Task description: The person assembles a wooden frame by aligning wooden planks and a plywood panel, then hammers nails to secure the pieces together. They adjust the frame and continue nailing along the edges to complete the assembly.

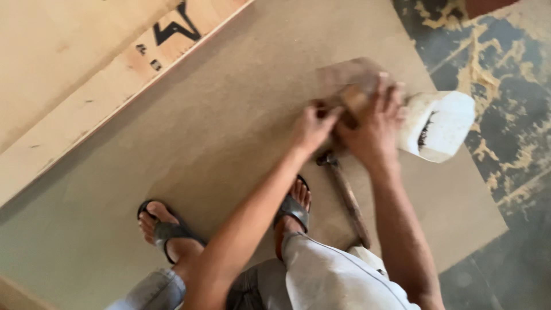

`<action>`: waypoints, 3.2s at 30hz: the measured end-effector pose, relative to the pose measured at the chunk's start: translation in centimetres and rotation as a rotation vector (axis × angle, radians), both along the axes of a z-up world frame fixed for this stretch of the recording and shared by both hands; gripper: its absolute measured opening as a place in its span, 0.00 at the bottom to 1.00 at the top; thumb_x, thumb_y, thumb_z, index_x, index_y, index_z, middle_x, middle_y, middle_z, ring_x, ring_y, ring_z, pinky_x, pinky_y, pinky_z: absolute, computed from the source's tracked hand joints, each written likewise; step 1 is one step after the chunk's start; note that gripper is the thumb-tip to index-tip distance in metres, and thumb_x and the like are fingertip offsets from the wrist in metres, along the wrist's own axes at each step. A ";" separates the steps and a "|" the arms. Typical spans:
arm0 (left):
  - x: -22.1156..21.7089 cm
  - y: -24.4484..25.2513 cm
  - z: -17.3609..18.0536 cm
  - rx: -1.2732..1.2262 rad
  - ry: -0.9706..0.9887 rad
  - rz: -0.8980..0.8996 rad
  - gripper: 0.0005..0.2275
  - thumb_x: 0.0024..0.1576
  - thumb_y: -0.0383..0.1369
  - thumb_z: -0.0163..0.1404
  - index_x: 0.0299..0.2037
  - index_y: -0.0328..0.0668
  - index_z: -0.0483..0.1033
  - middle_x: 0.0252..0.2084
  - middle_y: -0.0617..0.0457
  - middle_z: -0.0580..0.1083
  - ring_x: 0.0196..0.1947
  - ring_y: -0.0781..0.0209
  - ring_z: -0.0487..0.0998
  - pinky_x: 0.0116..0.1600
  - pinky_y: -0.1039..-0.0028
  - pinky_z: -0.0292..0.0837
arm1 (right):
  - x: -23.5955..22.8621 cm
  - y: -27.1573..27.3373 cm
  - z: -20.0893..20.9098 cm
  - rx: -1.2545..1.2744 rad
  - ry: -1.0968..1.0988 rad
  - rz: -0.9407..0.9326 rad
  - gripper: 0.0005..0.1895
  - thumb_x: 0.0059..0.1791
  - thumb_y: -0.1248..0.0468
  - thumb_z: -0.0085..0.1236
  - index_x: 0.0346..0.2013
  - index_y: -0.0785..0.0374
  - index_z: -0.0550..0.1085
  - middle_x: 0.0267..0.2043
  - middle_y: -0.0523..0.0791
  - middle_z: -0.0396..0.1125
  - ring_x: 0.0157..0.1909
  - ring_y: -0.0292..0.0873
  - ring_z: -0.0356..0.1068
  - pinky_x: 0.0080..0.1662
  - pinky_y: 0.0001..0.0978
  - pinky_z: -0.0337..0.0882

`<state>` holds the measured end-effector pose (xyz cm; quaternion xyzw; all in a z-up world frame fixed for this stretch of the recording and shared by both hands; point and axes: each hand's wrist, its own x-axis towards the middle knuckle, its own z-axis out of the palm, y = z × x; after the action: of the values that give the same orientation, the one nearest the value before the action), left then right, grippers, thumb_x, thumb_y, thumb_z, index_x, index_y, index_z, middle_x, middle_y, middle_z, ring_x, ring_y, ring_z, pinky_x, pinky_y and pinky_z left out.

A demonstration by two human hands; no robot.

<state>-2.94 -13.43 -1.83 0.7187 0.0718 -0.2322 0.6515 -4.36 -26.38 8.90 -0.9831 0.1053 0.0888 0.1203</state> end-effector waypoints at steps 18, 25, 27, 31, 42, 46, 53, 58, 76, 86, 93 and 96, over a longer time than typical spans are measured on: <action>9.3 13.4 5.8 -0.078 -0.425 0.505 0.09 0.66 0.32 0.50 0.43 0.33 0.77 0.38 0.47 0.81 0.37 0.59 0.83 0.45 0.71 0.79 | -10.3 7.6 -6.5 0.139 -0.017 -0.073 0.24 0.52 0.58 0.56 0.62 0.58 0.65 0.56 0.60 0.65 0.51 0.68 0.67 0.48 0.59 0.70; 11.0 15.7 4.9 0.243 -0.687 0.497 0.05 0.63 0.26 0.52 0.47 0.35 0.77 0.44 0.44 0.77 0.47 0.50 0.79 0.54 0.63 0.77 | 7.9 10.8 -12.0 0.141 -0.336 -0.048 0.27 0.54 0.66 0.57 0.66 0.65 0.61 0.59 0.61 0.61 0.60 0.67 0.61 0.58 0.59 0.65; 11.6 15.8 3.2 0.355 -0.718 0.393 0.08 0.62 0.26 0.54 0.50 0.36 0.76 0.49 0.45 0.76 0.53 0.49 0.77 0.59 0.61 0.74 | 11.4 10.4 -12.5 0.099 -0.420 -0.064 0.29 0.52 0.69 0.59 0.66 0.65 0.61 0.61 0.58 0.62 0.63 0.64 0.61 0.62 0.59 0.63; 15.7 15.9 -0.2 0.649 -0.828 0.215 0.16 0.60 0.29 0.57 0.57 0.38 0.70 0.59 0.45 0.70 0.63 0.48 0.70 0.69 0.56 0.67 | 15.7 11.0 -11.2 0.286 -0.614 0.095 0.26 0.52 0.74 0.61 0.64 0.64 0.66 0.63 0.55 0.64 0.66 0.60 0.63 0.65 0.51 0.66; 19.4 17.8 -2.4 0.919 -0.864 -0.059 0.28 0.57 0.33 0.63 0.66 0.40 0.67 0.68 0.49 0.63 0.71 0.46 0.62 0.74 0.54 0.60 | 22.3 13.1 -10.9 0.692 -0.490 0.355 0.21 0.48 0.77 0.62 0.55 0.63 0.75 0.54 0.48 0.73 0.56 0.51 0.74 0.57 0.39 0.75; 19.2 18.3 -2.1 0.878 -0.880 -0.046 0.25 0.59 0.31 0.63 0.66 0.42 0.69 0.69 0.51 0.64 0.72 0.48 0.63 0.74 0.57 0.62 | 22.1 13.7 -11.3 0.707 -0.540 0.335 0.21 0.47 0.78 0.64 0.54 0.64 0.76 0.53 0.49 0.73 0.53 0.50 0.73 0.55 0.39 0.75; 19.1 18.4 -2.5 0.894 -0.940 -0.045 0.24 0.60 0.33 0.63 0.66 0.41 0.70 0.69 0.51 0.65 0.71 0.47 0.63 0.74 0.57 0.63 | 22.4 13.7 -11.9 0.706 -0.574 0.357 0.19 0.46 0.79 0.65 0.49 0.64 0.76 0.53 0.49 0.73 0.53 0.51 0.74 0.54 0.39 0.76; 19.3 18.7 -2.3 0.840 -0.919 -0.051 0.21 0.60 0.30 0.63 0.62 0.38 0.71 0.66 0.51 0.66 0.70 0.48 0.65 0.72 0.60 0.67 | 22.7 13.7 -11.9 0.737 -0.577 0.357 0.17 0.46 0.79 0.66 0.48 0.65 0.77 0.50 0.48 0.74 0.50 0.50 0.75 0.52 0.37 0.76; 19.7 18.5 -1.9 0.821 -1.014 -0.013 0.16 0.58 0.27 0.63 0.55 0.34 0.75 0.56 0.51 0.69 0.63 0.50 0.69 0.68 0.63 0.71 | 22.6 13.7 -11.9 0.705 -0.591 0.380 0.16 0.47 0.79 0.66 0.48 0.66 0.76 0.51 0.49 0.74 0.51 0.50 0.75 0.52 0.38 0.76; 19.2 18.5 -1.6 0.896 -1.010 -0.025 0.14 0.58 0.24 0.62 0.52 0.35 0.76 0.57 0.54 0.70 0.65 0.52 0.69 0.68 0.66 0.72 | 23.0 13.4 -12.1 0.924 -0.321 0.126 0.21 0.53 0.73 0.61 0.60 0.65 0.68 0.48 0.47 0.77 0.48 0.41 0.79 0.50 0.32 0.79; 19.5 18.3 -1.7 0.873 -0.993 -0.006 0.13 0.59 0.29 0.62 0.51 0.36 0.76 0.56 0.55 0.70 0.64 0.53 0.69 0.68 0.66 0.72 | 21.6 12.8 -10.5 0.693 -0.435 0.103 0.25 0.53 0.69 0.65 0.64 0.62 0.69 0.52 0.48 0.74 0.53 0.45 0.76 0.54 0.35 0.77; 19.2 18.4 -2.2 0.863 -0.990 -0.008 0.15 0.58 0.29 0.62 0.53 0.34 0.76 0.56 0.53 0.70 0.64 0.53 0.68 0.68 0.65 0.70 | 16.7 10.8 -9.4 0.284 -0.471 -0.070 0.35 0.48 0.67 0.71 0.67 0.64 0.64 0.62 0.58 0.61 0.65 0.59 0.63 0.61 0.50 0.65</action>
<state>16.31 4.93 -4.04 0.9377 -0.1524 0.1731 0.2598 12.37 -15.60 -0.51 -0.9457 0.0949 -0.1327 0.2810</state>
